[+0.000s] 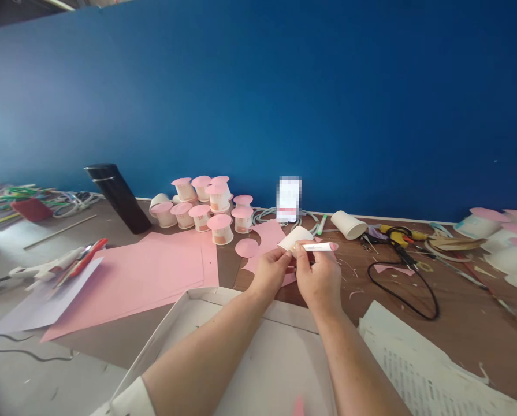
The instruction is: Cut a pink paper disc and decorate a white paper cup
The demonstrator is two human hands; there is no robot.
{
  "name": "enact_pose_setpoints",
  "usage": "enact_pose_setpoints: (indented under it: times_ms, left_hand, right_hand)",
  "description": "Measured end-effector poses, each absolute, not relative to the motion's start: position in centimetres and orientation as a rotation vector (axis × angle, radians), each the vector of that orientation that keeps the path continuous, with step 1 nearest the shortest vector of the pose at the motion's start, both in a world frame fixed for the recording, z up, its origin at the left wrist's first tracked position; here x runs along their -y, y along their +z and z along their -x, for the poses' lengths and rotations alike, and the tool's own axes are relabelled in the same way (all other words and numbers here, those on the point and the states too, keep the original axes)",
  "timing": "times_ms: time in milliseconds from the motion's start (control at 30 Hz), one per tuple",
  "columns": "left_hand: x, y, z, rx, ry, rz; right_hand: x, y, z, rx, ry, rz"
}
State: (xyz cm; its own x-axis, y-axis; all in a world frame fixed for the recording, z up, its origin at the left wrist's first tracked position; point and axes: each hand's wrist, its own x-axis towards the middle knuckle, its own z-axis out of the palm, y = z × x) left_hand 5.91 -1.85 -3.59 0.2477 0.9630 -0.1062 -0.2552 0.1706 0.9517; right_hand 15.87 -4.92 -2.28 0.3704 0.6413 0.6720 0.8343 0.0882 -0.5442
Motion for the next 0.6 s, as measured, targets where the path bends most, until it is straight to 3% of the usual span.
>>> enact_pose_setpoints:
  times_ms: [600]
  left_hand:
    - [1.8,-3.31,-5.9,-0.863,1.085,-0.962]
  right_hand:
    - [4.93,-2.36,-15.76,1.41,-0.201,1.594]
